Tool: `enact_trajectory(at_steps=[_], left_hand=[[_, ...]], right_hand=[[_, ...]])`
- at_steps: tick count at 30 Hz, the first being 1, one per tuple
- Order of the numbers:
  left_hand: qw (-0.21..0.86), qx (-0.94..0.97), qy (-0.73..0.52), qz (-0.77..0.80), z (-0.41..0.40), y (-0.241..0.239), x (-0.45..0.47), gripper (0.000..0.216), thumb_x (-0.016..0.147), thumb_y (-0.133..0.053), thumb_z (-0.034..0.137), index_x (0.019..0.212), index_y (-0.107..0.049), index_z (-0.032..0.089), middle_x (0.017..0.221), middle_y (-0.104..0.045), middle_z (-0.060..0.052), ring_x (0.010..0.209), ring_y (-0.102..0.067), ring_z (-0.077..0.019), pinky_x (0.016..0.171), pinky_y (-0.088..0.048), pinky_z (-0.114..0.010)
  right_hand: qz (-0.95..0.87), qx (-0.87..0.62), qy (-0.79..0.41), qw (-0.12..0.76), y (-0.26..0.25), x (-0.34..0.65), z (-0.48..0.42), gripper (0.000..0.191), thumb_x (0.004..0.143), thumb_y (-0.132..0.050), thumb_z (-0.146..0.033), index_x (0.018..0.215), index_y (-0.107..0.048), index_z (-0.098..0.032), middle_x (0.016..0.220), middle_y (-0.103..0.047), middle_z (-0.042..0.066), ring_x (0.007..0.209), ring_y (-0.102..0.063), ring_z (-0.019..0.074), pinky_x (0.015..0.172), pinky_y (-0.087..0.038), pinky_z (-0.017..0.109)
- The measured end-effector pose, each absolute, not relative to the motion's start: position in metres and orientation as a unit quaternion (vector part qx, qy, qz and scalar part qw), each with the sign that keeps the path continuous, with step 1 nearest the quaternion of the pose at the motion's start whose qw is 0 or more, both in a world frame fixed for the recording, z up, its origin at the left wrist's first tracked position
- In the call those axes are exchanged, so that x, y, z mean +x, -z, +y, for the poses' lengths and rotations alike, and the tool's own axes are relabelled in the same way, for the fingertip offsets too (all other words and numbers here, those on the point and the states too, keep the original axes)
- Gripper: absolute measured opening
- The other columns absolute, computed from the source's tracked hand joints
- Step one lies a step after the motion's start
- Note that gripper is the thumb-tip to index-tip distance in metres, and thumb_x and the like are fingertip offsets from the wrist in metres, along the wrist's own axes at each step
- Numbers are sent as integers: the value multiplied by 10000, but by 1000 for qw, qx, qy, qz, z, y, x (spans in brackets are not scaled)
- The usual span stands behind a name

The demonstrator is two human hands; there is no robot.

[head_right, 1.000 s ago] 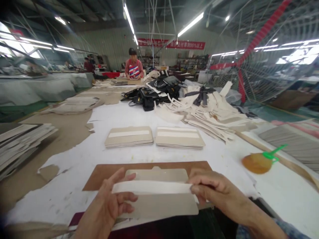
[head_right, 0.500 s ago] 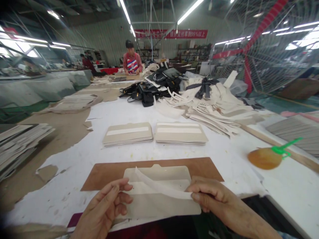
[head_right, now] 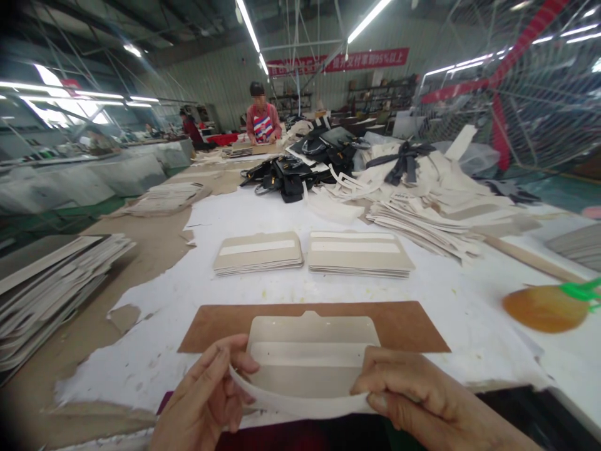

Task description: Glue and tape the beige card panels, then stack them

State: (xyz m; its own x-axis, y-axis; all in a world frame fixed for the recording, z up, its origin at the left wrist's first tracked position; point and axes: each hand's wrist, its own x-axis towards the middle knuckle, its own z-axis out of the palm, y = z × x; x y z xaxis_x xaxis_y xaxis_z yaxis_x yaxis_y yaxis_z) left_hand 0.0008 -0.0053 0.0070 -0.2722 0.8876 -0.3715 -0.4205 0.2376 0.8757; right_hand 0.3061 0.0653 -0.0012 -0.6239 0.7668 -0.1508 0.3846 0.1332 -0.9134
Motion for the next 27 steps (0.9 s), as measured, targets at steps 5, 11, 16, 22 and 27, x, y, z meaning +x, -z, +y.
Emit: enact_trajectory(at_steps=[5, 11, 16, 22, 27], left_hand=[[544, 265, -544, 581, -3, 5, -15, 506, 836, -770, 632, 1056, -722, 179, 722, -653, 3, 561, -572, -97, 490, -439, -187], [463, 444, -450, 622, 18, 19, -29, 422, 894, -685, 577, 1060, -785, 202, 679, -574, 36, 518, -557, -105, 505, -437, -230], [411, 478, -409, 660, 40, 11, -33, 358, 851, -661, 483, 1034, -783, 201, 634, -642, 23, 582, -626, -164, 634, -527, -296], [364, 465, -399, 701, 49, 17, -33, 401, 807, -646, 454, 1106, -617, 188, 693, -673, 22, 668, -654, -213, 658, -493, -341], [309, 468, -376, 738, 51, 18, -28, 380, 794, -627, 424, 1104, -539, 224, 702, -678, 33, 688, -658, -229, 733, -469, -380]], right_hand=[[-679, -461, -535, 200, 3, 308, 74, 361, 940, -624, -608, 1022, -775, -291, 869, -682, 33, 670, -570, 152, 596, -517, 250], [-590, -551, -524, 271, 17, 305, 97, 483, 789, -741, -684, 773, -646, -211, 631, -544, -32, 536, -467, 112, 480, -406, 221], [-620, -583, -441, 285, 29, 299, 115, 393, 821, -702, -611, 795, -715, -219, 618, -578, -18, 565, -508, 141, 561, -460, 270], [-642, -615, -364, 277, 50, 301, 120, 403, 848, -647, -636, 868, -730, -243, 750, -703, 23, 658, -619, 194, 600, -524, 299], [-655, -629, -325, 264, 61, 307, 119, 436, 872, -598, -680, 900, -725, -264, 835, -738, 38, 787, -677, 238, 656, -558, 313]])
